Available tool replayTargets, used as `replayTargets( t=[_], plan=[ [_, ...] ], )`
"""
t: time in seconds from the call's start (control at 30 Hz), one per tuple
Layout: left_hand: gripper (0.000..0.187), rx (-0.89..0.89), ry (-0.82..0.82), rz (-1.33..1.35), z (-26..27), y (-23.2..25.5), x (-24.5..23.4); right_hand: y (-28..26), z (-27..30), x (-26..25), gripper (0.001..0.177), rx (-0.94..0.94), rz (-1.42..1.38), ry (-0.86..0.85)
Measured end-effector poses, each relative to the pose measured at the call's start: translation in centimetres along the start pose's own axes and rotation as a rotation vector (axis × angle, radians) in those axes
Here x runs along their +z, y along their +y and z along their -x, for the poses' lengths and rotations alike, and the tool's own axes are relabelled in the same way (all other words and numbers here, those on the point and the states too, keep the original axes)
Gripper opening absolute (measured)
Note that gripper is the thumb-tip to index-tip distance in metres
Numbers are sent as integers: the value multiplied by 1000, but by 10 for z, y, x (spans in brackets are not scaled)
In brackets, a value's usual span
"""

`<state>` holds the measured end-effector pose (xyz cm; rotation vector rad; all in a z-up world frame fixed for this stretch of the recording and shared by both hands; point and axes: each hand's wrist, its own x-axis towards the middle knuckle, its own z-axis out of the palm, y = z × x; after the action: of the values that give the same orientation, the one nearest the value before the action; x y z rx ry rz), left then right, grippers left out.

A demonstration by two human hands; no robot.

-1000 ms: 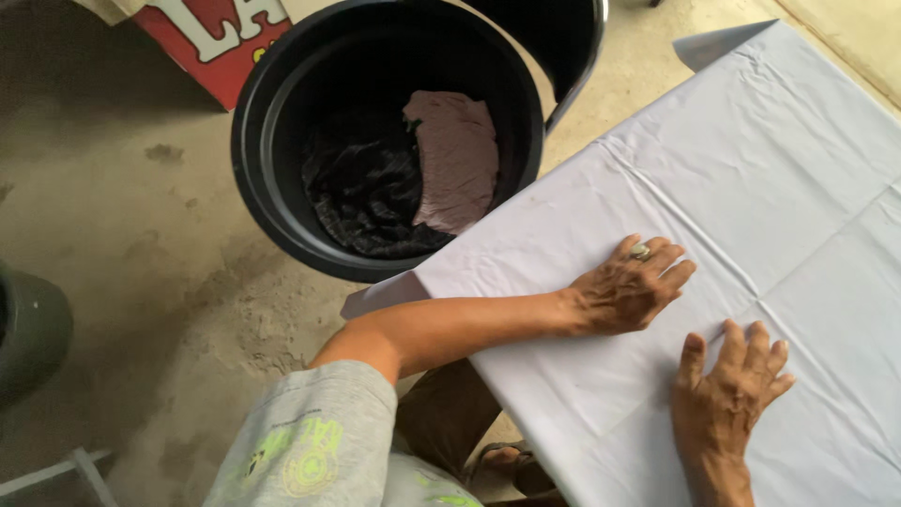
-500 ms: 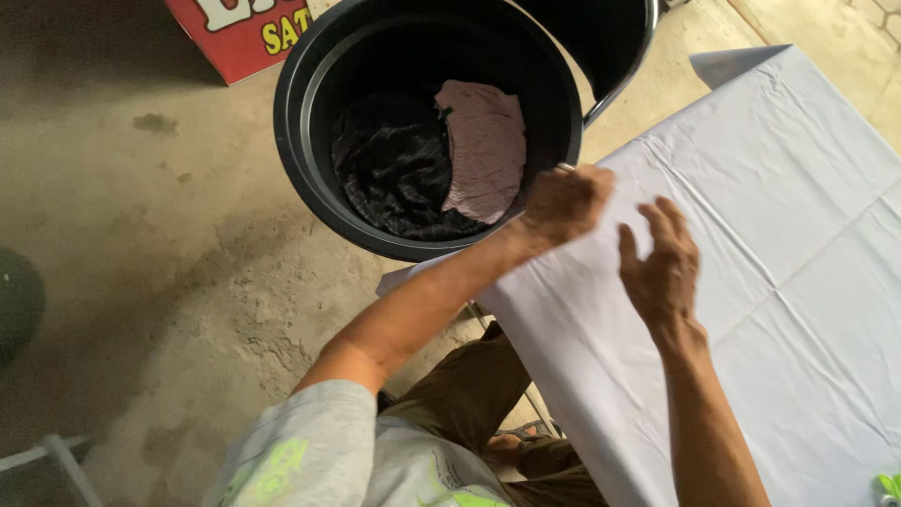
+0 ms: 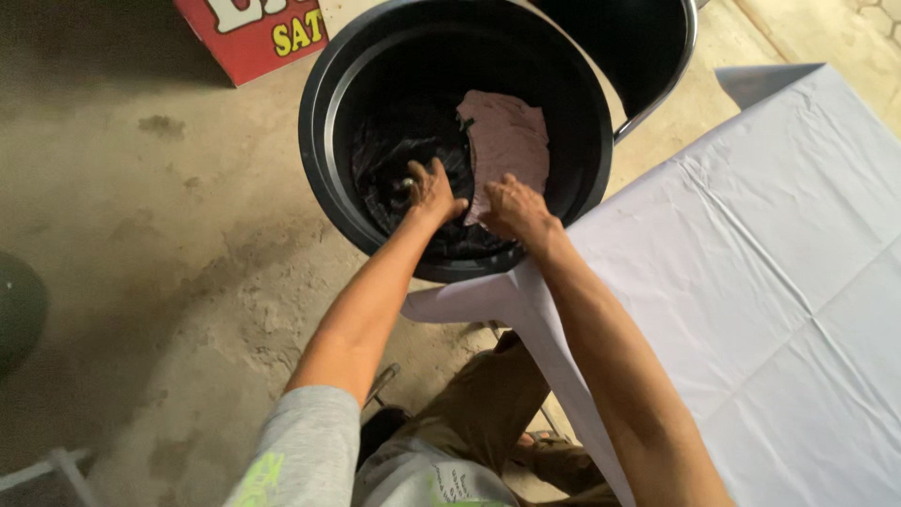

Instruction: The person sorts various clothing items by hand, picking them up from a table, shaking them out, and placing them into a laundry basket.

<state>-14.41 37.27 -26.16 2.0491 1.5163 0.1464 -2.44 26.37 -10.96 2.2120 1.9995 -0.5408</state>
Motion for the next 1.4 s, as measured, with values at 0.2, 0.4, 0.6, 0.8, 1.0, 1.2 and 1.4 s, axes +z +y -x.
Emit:
replayTargets(
  t=[0.2,0.4,0.6,0.8,1.0,1.2,1.4],
  plan=[
    [142,-228,-265,58,-19,14,46,31,-23,51,48,-96,-78,-6],
    [150,-361,-307,41,4,34,14,34,-28,55,37,-25,-90,-126],
    [155,-354,-327,-74,-12,40,15,16,-17,26,36,71,-166,-250],
    [141,-382,-320,3,-18,47,37,16,-24,30,38,33,-81,-267],
    [142,-381,-245,20,-13,48,52,24,-30,43,34,-1,-89,-287],
    [152,-359,-191,-27,-20,49,52,38,-33,62,35,-6,-107,10],
    [110,-263,-171,-13,-46,24,33,37,-41,45,20,256,-190,492]
  ],
)
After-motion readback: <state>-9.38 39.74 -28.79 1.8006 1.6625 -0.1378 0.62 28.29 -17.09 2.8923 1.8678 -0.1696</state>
